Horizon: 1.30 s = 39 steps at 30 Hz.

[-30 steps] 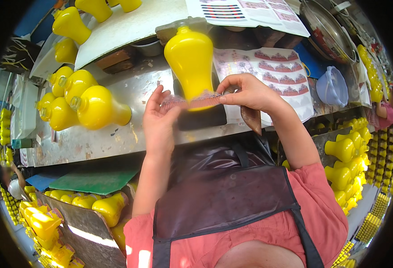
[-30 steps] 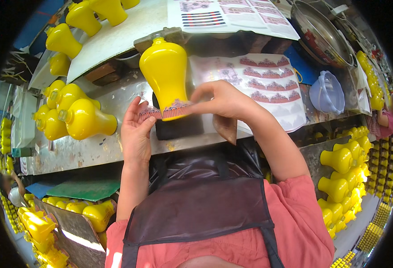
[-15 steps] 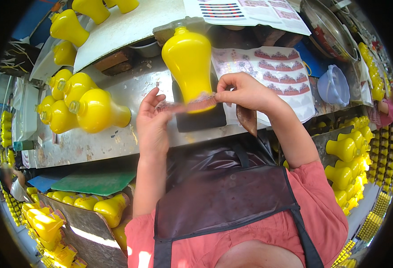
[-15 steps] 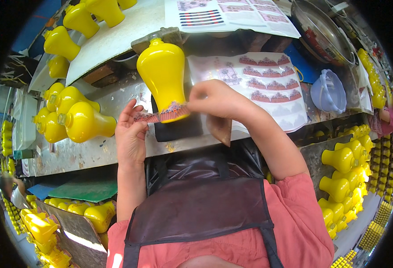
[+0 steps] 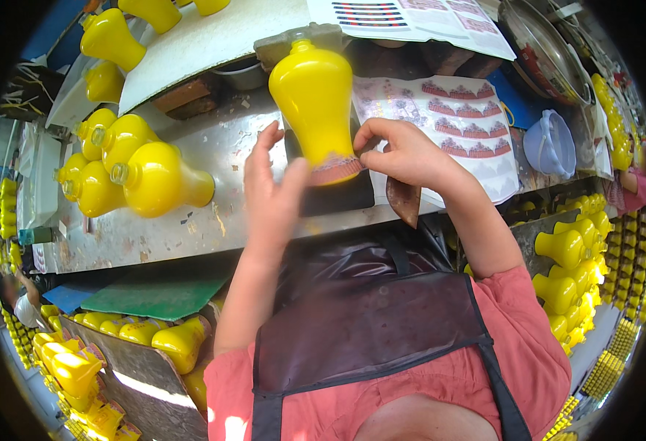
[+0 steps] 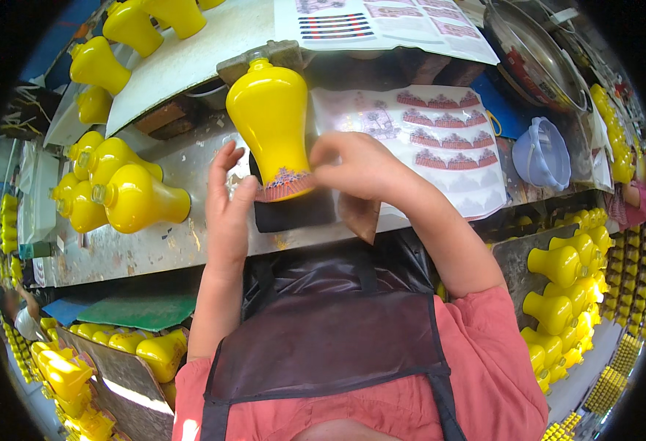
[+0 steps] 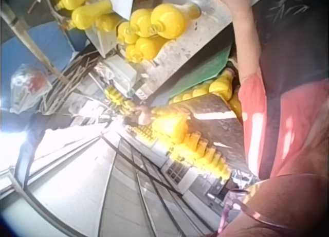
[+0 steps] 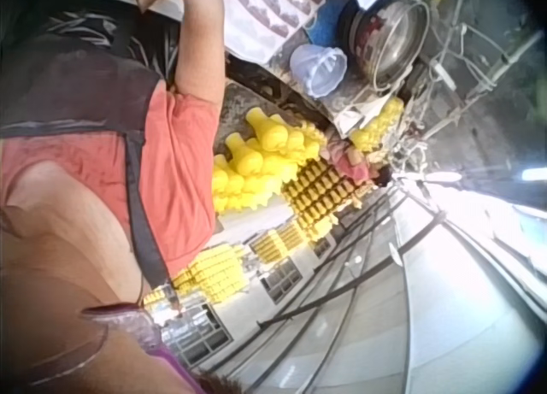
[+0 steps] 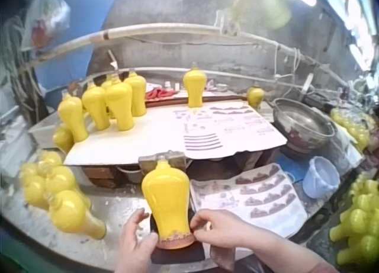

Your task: The person applies a label to a yellow plastic bottle, smooths it with a cloth, and then screws on a cap. The labeled bottle is placed on a nearby surface among other similar bottles.

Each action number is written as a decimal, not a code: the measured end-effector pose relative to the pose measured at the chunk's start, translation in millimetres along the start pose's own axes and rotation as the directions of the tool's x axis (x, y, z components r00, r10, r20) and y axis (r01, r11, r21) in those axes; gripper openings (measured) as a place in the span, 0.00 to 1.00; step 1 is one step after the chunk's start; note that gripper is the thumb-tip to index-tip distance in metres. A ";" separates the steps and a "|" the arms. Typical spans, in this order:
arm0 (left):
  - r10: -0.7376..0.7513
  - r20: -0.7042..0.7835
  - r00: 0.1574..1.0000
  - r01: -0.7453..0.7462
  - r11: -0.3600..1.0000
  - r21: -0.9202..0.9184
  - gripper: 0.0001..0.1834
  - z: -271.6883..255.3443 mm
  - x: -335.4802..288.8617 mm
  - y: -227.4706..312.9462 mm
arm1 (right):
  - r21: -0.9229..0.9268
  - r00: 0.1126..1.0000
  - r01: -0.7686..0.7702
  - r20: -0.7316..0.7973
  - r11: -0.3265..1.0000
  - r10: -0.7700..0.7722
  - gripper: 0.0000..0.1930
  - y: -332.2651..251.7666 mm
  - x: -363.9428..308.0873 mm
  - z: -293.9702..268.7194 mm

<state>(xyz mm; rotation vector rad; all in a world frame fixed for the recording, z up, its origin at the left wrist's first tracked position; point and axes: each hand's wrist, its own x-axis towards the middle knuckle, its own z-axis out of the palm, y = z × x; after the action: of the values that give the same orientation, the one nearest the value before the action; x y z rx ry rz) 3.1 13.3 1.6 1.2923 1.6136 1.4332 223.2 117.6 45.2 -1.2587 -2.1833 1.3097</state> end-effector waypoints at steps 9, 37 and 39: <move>-0.026 0.096 0.995 0.023 0.999 0.031 0.41 17.6 -1.5 0.8 | -0.157 0.938 0.077 -0.323 0.985 -0.125 0.42 -19.5 -4.9 30.4; 0.042 0.145 0.989 -0.022 0.990 -0.138 0.40 22.8 -5.0 -22.2 | 0.272 0.971 -0.033 -0.219 0.962 0.095 0.45 -12.8 -7.7 32.8; 0.008 0.125 0.992 0.012 0.986 -0.163 0.39 23.3 -6.1 -22.0 | 0.271 0.974 -0.033 -0.208 0.962 0.092 0.45 -11.9 -7.2 32.3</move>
<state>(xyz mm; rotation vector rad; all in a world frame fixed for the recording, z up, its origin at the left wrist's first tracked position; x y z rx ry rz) 20.5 17.5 -25.7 1.2591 1.3845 1.4220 200.7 91.3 38.8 -1.3048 -1.7633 1.3631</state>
